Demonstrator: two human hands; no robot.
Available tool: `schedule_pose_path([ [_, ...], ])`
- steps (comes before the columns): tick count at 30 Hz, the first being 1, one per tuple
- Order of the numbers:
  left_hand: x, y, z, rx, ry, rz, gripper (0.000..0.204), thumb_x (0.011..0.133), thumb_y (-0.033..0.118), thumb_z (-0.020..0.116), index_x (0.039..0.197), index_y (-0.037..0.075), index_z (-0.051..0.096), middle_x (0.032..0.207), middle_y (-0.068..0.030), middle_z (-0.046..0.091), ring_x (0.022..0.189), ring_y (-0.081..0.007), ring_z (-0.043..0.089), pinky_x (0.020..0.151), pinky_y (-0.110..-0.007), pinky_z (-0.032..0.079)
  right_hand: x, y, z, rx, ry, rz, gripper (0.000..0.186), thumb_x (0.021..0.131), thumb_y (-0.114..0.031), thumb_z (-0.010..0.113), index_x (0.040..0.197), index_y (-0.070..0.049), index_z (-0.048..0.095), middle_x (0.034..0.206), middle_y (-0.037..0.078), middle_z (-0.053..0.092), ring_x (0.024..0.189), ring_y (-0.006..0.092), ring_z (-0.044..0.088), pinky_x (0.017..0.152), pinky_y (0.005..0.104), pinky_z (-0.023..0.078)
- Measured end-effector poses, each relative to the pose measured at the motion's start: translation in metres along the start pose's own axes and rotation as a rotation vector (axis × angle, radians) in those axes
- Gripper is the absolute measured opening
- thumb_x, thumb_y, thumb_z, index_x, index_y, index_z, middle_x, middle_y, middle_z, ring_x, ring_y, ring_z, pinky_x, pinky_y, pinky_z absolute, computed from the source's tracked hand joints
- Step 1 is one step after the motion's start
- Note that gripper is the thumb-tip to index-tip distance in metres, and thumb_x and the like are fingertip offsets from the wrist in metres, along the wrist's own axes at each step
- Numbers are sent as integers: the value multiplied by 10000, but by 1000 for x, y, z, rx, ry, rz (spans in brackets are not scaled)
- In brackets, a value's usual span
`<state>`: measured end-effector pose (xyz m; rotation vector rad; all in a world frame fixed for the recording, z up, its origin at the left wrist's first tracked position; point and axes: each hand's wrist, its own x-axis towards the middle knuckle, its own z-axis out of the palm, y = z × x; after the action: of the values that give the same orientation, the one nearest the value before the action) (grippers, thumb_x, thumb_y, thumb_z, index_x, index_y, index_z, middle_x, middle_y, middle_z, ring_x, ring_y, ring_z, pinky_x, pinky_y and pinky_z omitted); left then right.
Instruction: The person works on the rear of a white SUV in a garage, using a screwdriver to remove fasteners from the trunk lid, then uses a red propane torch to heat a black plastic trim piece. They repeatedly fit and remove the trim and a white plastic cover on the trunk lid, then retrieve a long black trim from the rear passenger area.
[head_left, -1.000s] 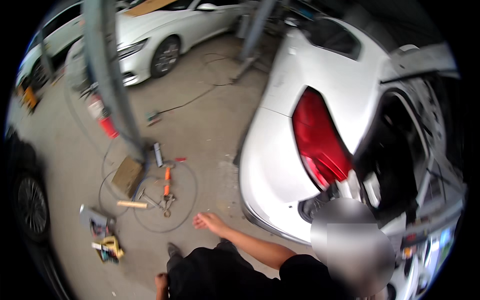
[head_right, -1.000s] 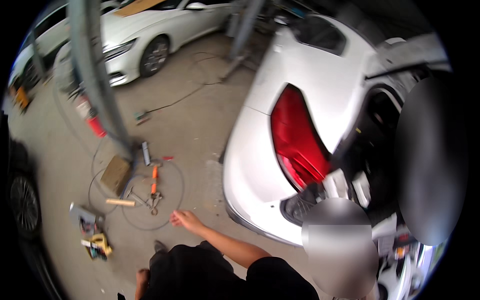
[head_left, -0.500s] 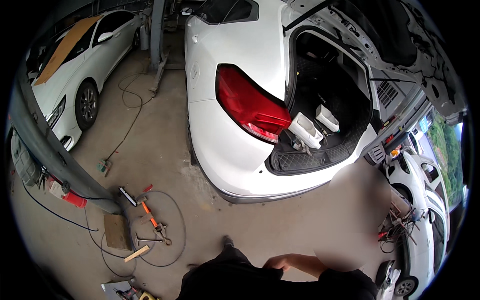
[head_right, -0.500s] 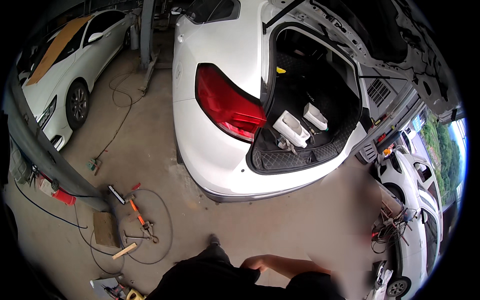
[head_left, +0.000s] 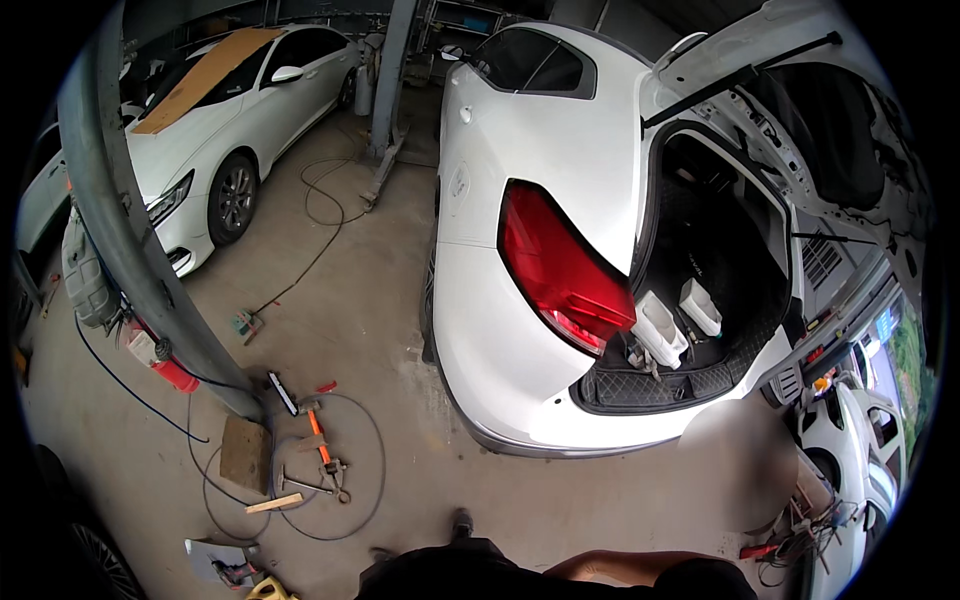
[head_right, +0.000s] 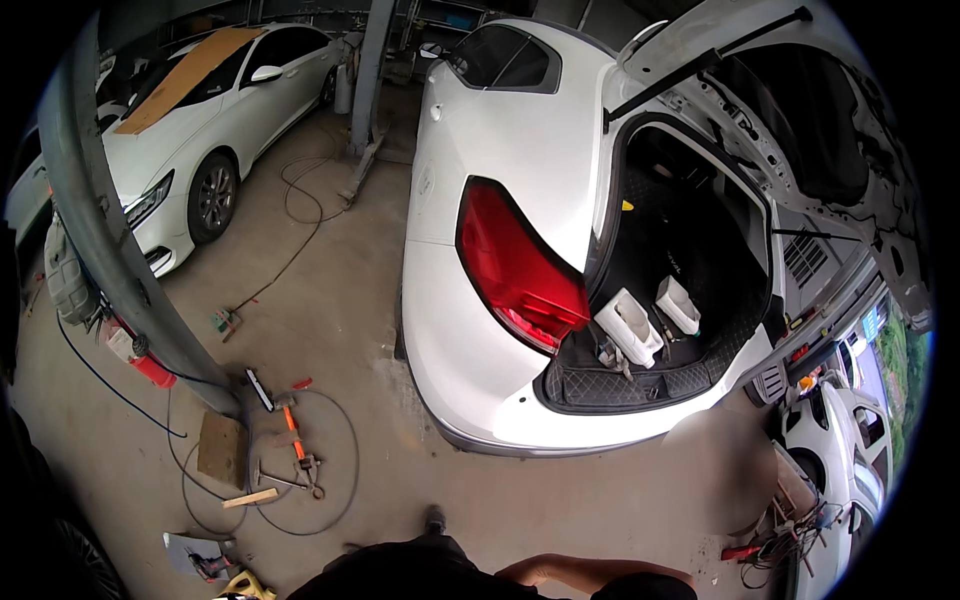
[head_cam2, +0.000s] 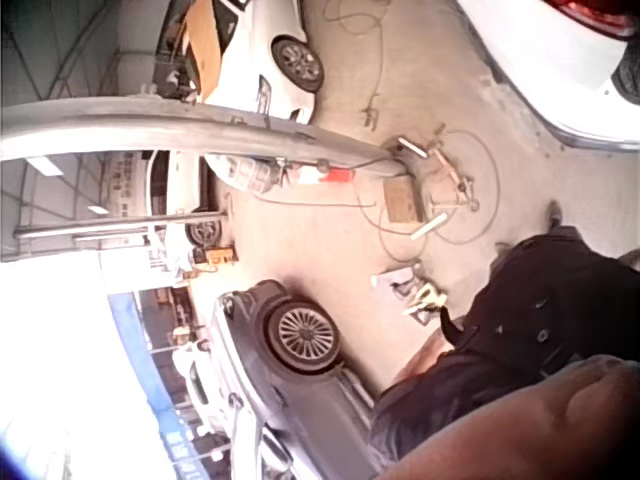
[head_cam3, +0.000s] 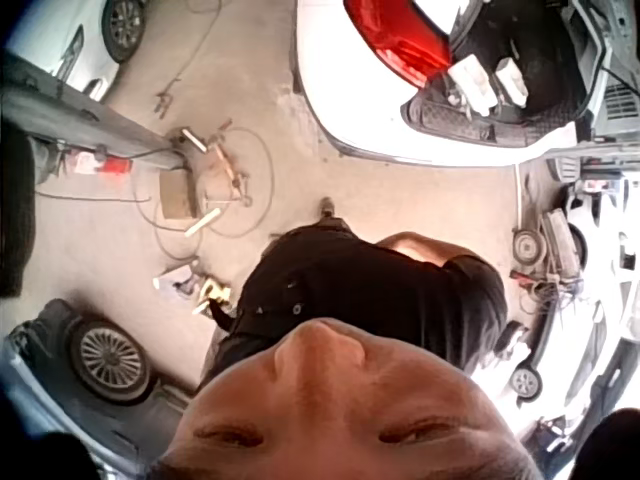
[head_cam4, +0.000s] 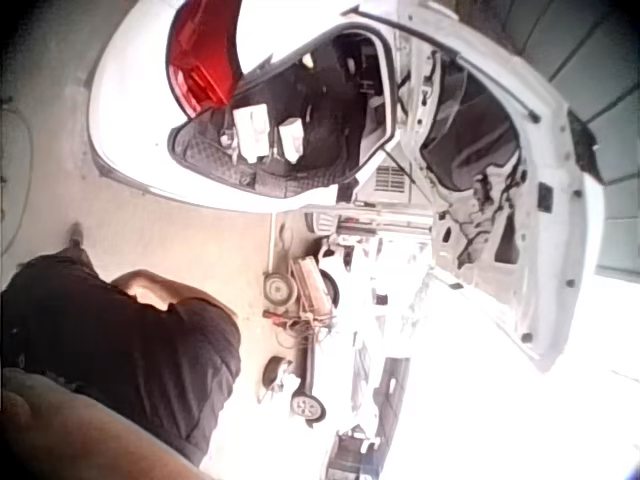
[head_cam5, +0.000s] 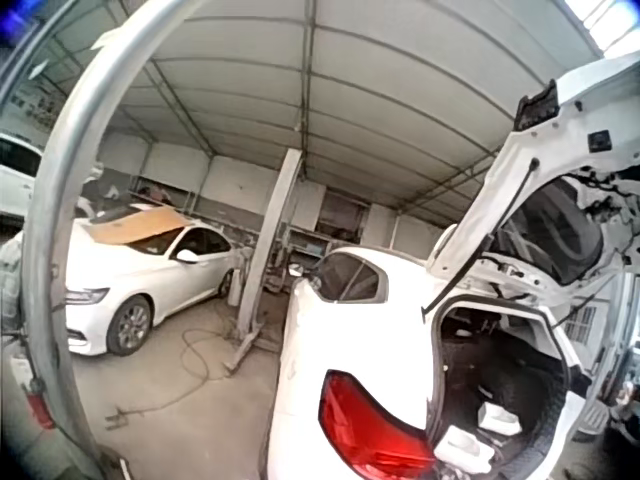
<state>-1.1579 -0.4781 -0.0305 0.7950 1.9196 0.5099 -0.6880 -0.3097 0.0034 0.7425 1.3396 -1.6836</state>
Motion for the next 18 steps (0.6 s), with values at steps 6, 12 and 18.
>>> schedule_pose_path([
  [6,-49,22,-4,107,-91,2,306,801,301,582,1010,97,675,874,-153,700,815,-330,676,713,-414,518,-8,-48,-43,-232,415,-24,307,837,-206,557,1110,-99,647,1007,169,679,977,304,634,828,421,472],
  [12,-6,36,26,256,-91,431,317,795,354,589,1000,116,630,811,-141,676,767,-372,644,663,-462,497,30,-97,-78,-571,629,-128,307,873,-263,483,1120,-134,613,1033,182,657,1010,369,610,861,454,470],
  [18,4,60,29,-347,-299,372,262,839,169,655,1073,52,638,828,-86,692,769,-202,660,729,-314,520,38,-107,-91,-230,441,-484,267,804,-143,518,1018,-31,633,898,132,664,854,229,631,771,354,483],
])
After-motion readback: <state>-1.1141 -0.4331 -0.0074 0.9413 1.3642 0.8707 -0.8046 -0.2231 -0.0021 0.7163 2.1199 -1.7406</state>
